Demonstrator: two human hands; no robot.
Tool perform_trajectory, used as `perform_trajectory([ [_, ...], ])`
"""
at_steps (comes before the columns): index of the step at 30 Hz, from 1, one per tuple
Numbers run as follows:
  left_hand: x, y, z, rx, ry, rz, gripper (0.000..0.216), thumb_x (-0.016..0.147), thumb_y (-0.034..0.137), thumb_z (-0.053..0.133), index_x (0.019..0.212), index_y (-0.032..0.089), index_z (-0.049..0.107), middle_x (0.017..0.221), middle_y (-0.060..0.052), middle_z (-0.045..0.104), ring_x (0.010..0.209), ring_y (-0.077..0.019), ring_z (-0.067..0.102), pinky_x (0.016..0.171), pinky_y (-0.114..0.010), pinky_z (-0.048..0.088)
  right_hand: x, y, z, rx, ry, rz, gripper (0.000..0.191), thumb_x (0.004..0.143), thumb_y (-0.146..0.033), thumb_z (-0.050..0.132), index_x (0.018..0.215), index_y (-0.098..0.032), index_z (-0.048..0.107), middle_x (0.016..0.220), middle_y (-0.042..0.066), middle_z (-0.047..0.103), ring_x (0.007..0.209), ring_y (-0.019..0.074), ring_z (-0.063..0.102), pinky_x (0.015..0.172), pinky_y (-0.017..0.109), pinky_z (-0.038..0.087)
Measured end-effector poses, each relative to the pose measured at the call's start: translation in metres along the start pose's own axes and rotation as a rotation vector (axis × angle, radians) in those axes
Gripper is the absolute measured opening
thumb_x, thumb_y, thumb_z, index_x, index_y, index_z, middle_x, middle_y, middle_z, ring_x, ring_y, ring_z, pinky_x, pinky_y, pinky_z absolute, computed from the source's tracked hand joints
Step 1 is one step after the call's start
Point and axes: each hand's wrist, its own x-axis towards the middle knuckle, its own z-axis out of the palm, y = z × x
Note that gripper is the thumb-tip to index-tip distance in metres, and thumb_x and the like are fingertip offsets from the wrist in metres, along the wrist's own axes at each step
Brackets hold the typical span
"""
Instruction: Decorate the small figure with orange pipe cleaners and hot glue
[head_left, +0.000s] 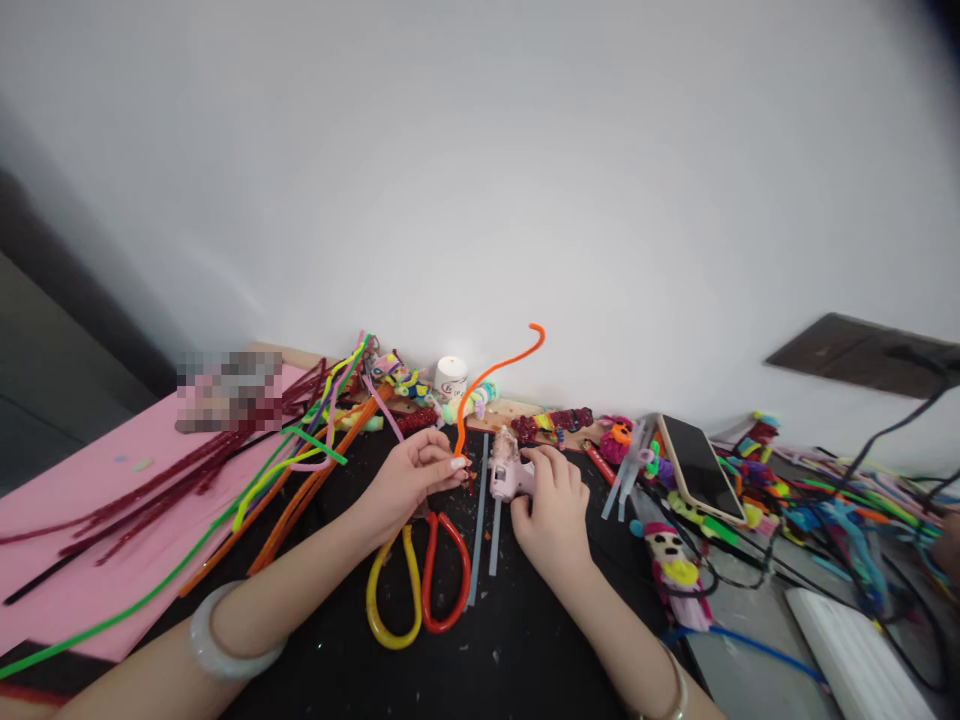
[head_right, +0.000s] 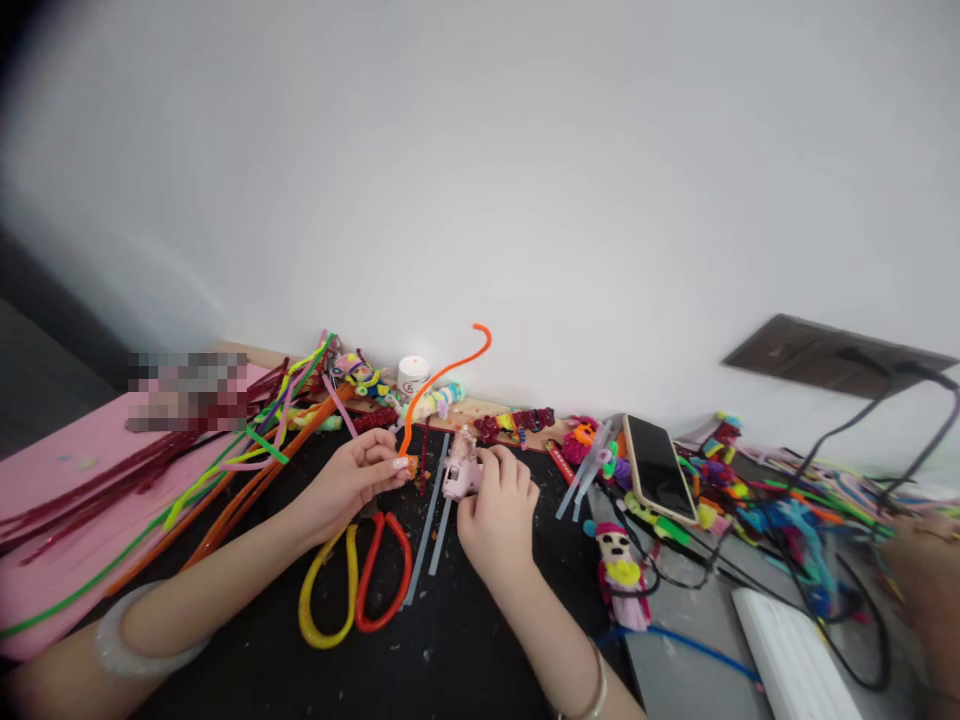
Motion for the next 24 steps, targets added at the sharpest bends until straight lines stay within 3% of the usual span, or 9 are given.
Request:
perform_trajectory([
  [4,0.001,0.000,-0.001,-0.011,0.075,0.019,0.031,0.065,0.021,0.074,0.082,0.015,0.050,0.063,0.004,0.062,0.067,-0.0087,0.064,0.069,-0.019,0.052,0.001,0.004,0.002,-0.178,-0.095,0.079,0.047,0.066,-0.017,0.052,0.113,-0.018,0.052,0.108,0.012,0.055,0.096,0.0291,0.047,0.077,0.041,0.034],
  [8,0.001,-0.001,-0.001,-0.009,0.110,0.024,0.030,0.065,0.021,0.074,0.082,0.015,0.050,0.065,0.002,0.064,0.068,-0.0090,0.065,0.069,-0.017,0.052,0.005,0.010,0.005,-0.105,-0.132,0.072,0.036,0.069,-0.020,0.054,0.105,-0.019,0.056,0.094,0.008,0.060,0.090,0.0275,0.050,0.076,0.039,0.036],
  [13,0.002,-0.002,-0.003,-0.012,0.128,0.041,0.030,0.065,0.021,0.075,0.083,0.014,0.051,0.068,0.000,0.067,0.068,-0.0101,0.066,0.069,-0.018,0.052,0.008,0.015,0.009,0.332,-0.104,0.052,0.027,0.073,-0.021,0.055,0.099,-0.018,0.058,0.094,0.007,0.063,0.085,0.0220,0.057,0.075,0.033,0.042],
  [18,0.003,0.000,-0.003,-0.025,0.135,0.049,0.031,0.063,0.021,0.076,0.082,0.014,0.052,0.068,0.000,0.067,0.064,-0.0091,0.065,0.066,-0.017,0.052,0.006,0.011,0.010,0.833,-0.172,0.075,0.016,0.074,-0.023,0.058,0.088,-0.017,0.063,0.081,0.006,0.068,0.072,0.0202,0.063,0.065,0.030,0.050],
  [24,0.003,-0.002,-0.004,-0.048,0.114,0.055,0.027,0.064,0.020,0.075,0.083,0.013,0.057,0.067,0.001,0.066,0.063,-0.0084,0.065,0.065,-0.017,0.053,0.007,0.005,0.007,1.056,-0.191,0.076,0.026,0.075,-0.023,0.061,0.100,-0.020,0.065,0.101,0.008,0.069,0.094,0.0245,0.064,0.081,0.036,0.052],
])
